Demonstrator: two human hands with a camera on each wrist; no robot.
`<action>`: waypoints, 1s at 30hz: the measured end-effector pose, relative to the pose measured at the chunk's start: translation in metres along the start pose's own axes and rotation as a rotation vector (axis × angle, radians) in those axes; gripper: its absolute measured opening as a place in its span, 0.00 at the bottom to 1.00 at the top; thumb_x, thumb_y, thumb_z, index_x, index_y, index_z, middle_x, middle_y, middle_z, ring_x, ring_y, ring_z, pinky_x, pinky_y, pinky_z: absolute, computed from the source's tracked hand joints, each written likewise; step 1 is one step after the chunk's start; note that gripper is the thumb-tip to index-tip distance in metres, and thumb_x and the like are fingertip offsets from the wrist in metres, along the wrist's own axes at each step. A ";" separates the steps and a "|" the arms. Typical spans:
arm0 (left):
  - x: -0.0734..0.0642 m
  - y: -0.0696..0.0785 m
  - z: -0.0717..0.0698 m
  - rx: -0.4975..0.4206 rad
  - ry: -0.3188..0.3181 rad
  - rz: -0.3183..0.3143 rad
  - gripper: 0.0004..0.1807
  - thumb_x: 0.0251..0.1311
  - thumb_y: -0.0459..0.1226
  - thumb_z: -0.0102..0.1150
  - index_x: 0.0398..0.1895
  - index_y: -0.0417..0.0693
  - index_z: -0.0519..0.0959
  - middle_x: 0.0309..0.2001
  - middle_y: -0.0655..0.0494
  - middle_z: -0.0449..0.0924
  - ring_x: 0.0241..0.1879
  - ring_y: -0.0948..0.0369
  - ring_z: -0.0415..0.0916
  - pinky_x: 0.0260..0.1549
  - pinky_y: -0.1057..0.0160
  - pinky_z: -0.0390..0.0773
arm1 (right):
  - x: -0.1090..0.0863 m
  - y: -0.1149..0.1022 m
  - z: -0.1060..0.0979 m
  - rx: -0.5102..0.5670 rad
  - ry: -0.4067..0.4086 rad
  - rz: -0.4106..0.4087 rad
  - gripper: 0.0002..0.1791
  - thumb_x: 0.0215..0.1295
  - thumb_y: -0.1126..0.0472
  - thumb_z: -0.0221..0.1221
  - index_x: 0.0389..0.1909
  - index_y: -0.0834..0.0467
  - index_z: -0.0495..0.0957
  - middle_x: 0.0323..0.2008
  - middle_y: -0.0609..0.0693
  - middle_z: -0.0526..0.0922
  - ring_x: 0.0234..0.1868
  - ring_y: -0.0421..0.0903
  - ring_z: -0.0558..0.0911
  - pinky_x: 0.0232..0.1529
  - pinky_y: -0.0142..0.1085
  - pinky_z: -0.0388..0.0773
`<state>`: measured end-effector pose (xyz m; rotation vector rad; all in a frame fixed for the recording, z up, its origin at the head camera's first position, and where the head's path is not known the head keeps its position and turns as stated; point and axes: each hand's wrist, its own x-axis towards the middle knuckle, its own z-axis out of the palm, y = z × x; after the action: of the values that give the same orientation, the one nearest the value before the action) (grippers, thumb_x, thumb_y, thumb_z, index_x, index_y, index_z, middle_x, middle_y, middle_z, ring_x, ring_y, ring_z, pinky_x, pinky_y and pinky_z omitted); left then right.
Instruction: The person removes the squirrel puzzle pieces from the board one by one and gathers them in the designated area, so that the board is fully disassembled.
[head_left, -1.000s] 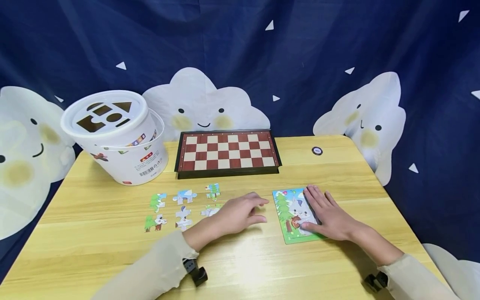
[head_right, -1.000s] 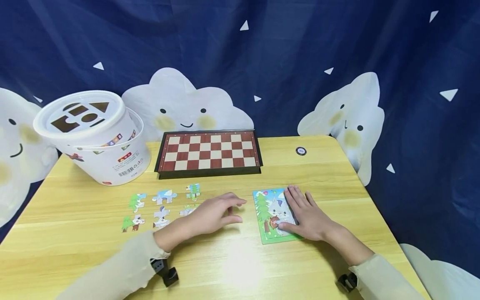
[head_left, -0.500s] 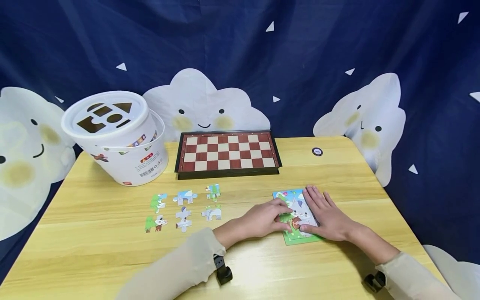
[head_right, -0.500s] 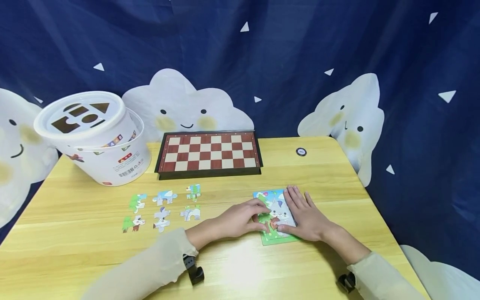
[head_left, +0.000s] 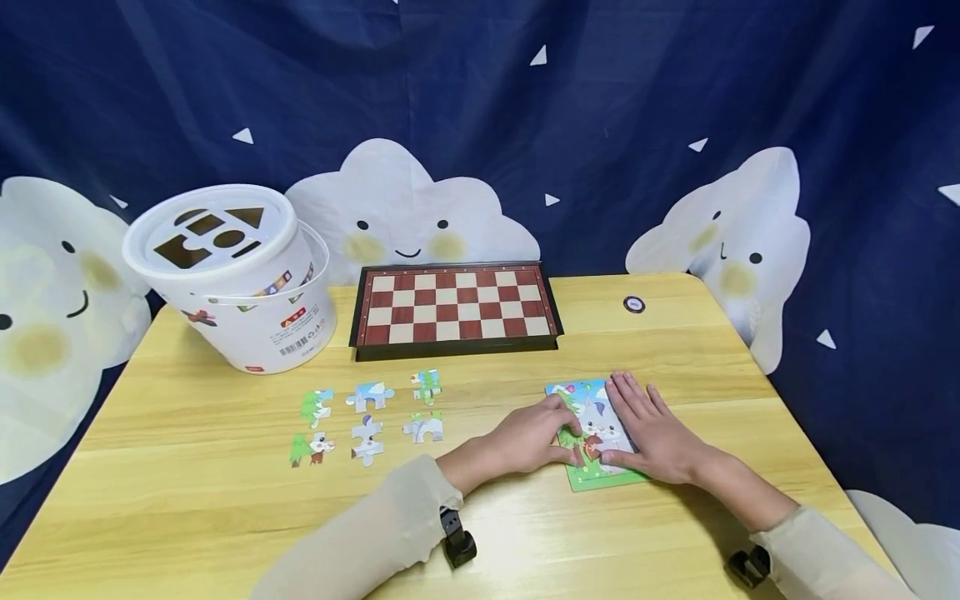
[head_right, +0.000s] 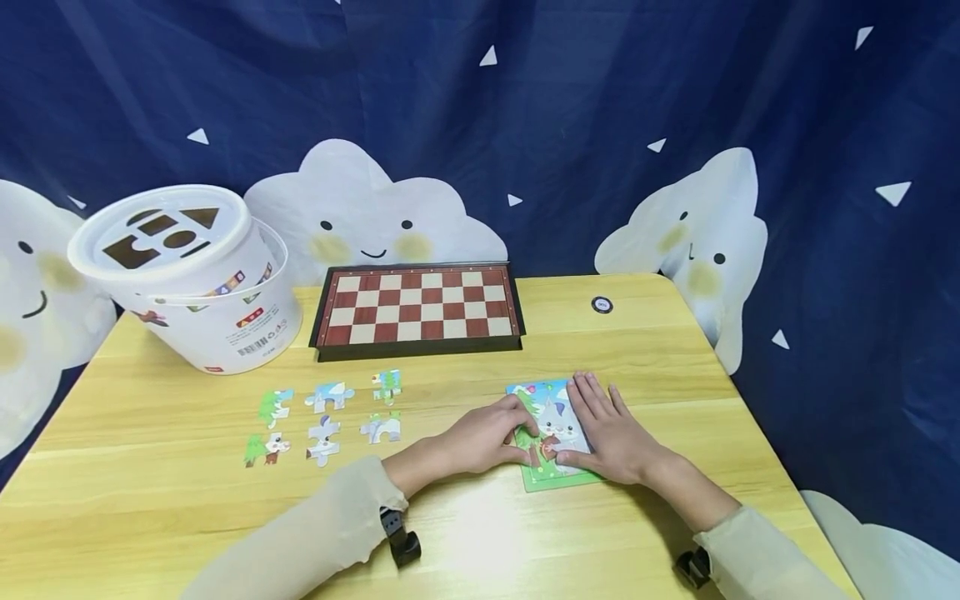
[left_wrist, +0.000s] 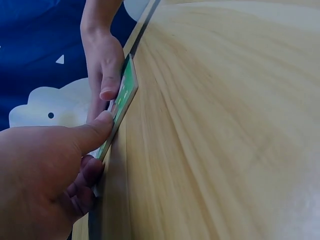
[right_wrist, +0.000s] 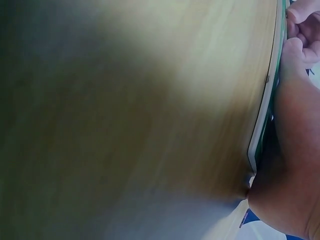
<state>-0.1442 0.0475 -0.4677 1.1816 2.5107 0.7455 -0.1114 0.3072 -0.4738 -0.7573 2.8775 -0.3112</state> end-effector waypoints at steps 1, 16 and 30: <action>0.000 0.000 0.000 0.002 0.000 -0.003 0.20 0.62 0.52 0.68 0.52 0.53 0.83 0.48 0.61 0.74 0.43 0.69 0.74 0.44 0.71 0.76 | 0.000 0.000 0.000 0.001 0.001 -0.001 0.57 0.69 0.33 0.57 0.79 0.69 0.43 0.79 0.68 0.42 0.80 0.64 0.41 0.76 0.60 0.39; 0.003 0.003 0.002 -0.026 -0.002 -0.023 0.18 0.62 0.51 0.68 0.49 0.53 0.83 0.49 0.60 0.76 0.49 0.66 0.76 0.47 0.69 0.77 | 0.000 0.001 0.003 0.007 0.006 -0.001 0.57 0.70 0.34 0.56 0.79 0.69 0.42 0.79 0.68 0.41 0.80 0.64 0.40 0.76 0.59 0.36; 0.001 0.002 0.001 -0.069 0.013 -0.061 0.11 0.61 0.50 0.71 0.38 0.56 0.84 0.38 0.63 0.67 0.35 0.69 0.67 0.39 0.74 0.71 | 0.001 0.004 0.003 0.024 0.014 -0.023 0.56 0.70 0.35 0.56 0.79 0.70 0.43 0.79 0.69 0.42 0.80 0.65 0.41 0.77 0.58 0.35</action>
<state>-0.1432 0.0499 -0.4679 1.0758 2.4975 0.8197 -0.1133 0.3093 -0.4776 -0.7884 2.8745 -0.3543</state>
